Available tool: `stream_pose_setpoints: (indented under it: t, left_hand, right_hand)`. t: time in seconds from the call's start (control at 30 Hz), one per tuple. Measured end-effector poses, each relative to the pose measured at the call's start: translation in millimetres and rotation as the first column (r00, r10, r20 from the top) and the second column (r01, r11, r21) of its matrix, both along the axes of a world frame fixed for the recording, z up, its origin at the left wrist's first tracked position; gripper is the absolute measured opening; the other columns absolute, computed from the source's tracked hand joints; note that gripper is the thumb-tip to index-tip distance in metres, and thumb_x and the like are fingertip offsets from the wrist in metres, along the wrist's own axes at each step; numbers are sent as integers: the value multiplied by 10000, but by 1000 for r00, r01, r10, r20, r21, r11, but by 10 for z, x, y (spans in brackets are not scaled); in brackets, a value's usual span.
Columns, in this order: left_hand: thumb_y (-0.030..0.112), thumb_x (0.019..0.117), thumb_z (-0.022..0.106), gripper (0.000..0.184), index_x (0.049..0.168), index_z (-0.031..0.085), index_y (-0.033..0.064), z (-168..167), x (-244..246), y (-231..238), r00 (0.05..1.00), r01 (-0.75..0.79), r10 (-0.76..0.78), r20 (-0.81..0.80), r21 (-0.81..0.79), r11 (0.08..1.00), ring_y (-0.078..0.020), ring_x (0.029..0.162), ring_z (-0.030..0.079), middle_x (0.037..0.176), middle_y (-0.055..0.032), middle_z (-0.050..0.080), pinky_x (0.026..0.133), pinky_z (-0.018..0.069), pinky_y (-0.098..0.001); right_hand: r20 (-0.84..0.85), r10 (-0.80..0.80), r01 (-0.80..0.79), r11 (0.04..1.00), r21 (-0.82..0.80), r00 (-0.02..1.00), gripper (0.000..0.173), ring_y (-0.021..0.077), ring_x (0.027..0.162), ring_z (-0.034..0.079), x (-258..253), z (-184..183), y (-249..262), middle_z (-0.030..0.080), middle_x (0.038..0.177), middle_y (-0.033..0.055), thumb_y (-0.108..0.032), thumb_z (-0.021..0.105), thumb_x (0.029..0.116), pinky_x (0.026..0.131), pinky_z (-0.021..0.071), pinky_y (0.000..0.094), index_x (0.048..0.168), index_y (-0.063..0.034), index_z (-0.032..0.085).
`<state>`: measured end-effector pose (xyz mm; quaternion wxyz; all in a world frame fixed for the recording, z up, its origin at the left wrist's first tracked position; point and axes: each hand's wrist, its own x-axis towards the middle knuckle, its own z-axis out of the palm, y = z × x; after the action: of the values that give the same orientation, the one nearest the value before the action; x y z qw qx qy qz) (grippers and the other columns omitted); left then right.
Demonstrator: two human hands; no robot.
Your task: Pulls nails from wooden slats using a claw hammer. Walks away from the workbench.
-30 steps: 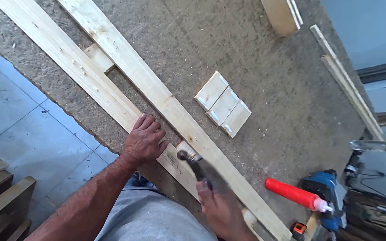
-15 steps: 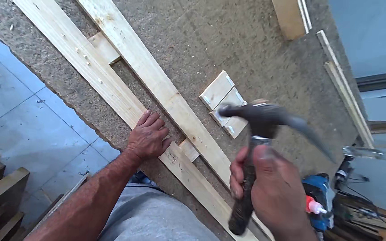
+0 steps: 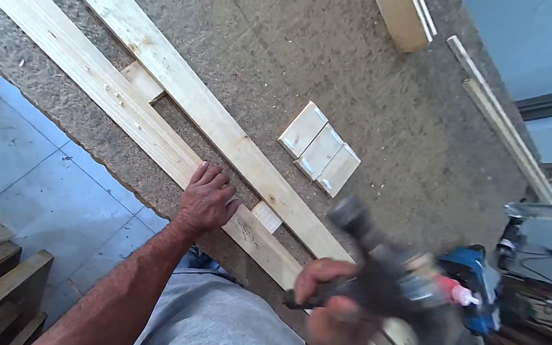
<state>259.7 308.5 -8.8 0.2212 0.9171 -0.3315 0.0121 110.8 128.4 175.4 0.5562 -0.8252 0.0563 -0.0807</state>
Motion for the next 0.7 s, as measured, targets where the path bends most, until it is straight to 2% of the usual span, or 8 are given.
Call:
stream_pose_setpoints:
  t: [0.07,0.13,0.23,0.3,0.4,0.47,0.6,0.7]
  left_hand:
    - [567,996,460,457,1001,755,217,13,7,7,1000,8,-8,-16,7,1000,-267,1378,519,1184,-20,710,1253,248,-553]
    - [555,1004,445,455,1006,754,221,23,-16,6,999,15,-14,-30,17,1000,-271,1386,510,1190,-20,707,1253,241,-561]
    - [508,1026,419,436,1025,759,235,33,-3,14,999,13,-12,-39,30,999,-258,1384,514,1201,-7,707,1253,244,-558]
    - [478,1039,399,430,1052,757,242,29,3,-5,999,24,-22,-48,35,999,-259,1411,489,1231,-3,699,1259,235,-552]
    - [425,1068,385,415,1216,717,225,49,5,23,996,56,-53,-76,33,998,-280,1483,411,1361,-29,657,1265,234,-549]
    - [352,1068,435,370,1284,693,197,116,48,114,997,53,-53,-47,-14,999,-303,1515,366,1449,-54,609,1262,210,-594]
    - [537,1035,436,503,1376,658,240,69,203,415,996,-82,82,21,26,996,-355,1553,270,1612,-71,444,1248,135,-667]
    - [581,1022,372,514,1364,664,333,-93,231,440,989,-140,139,59,18,990,-330,1549,291,1619,-40,441,1245,152,-650]
  right_hand:
    - [-285,68,-149,951,-271,956,552,121,621,656,-384,-562,-115,652,714,18,-587,447,1042,566,577,333,1018,-89,684]
    - [-614,10,-337,842,-421,789,643,238,671,702,-405,-688,-52,678,736,85,-634,388,1020,582,577,473,1036,-68,694]
    - [-433,23,-265,820,-507,901,672,179,627,688,-275,-485,11,671,717,57,-639,369,1038,518,569,404,1000,-51,693]
    - [-323,37,-192,864,-466,946,629,134,662,691,-366,-590,-23,679,754,50,-607,400,1049,565,591,348,1014,-45,678]
    - [-760,-41,-379,848,-369,649,647,280,786,719,-294,-641,-36,700,837,113,-643,380,1014,679,586,511,1107,-77,677]
    - [-852,-36,-418,860,-292,522,676,295,763,683,46,-316,-24,655,808,113,-672,349,1013,663,561,528,1085,-75,658]
    - [-636,20,-256,925,-281,771,563,144,564,603,587,326,182,591,673,3,-557,376,1066,511,540,369,1049,-82,678]
    - [-446,19,-159,947,-279,895,553,70,501,566,743,350,365,559,625,-51,-576,360,1073,436,512,284,985,-116,653]
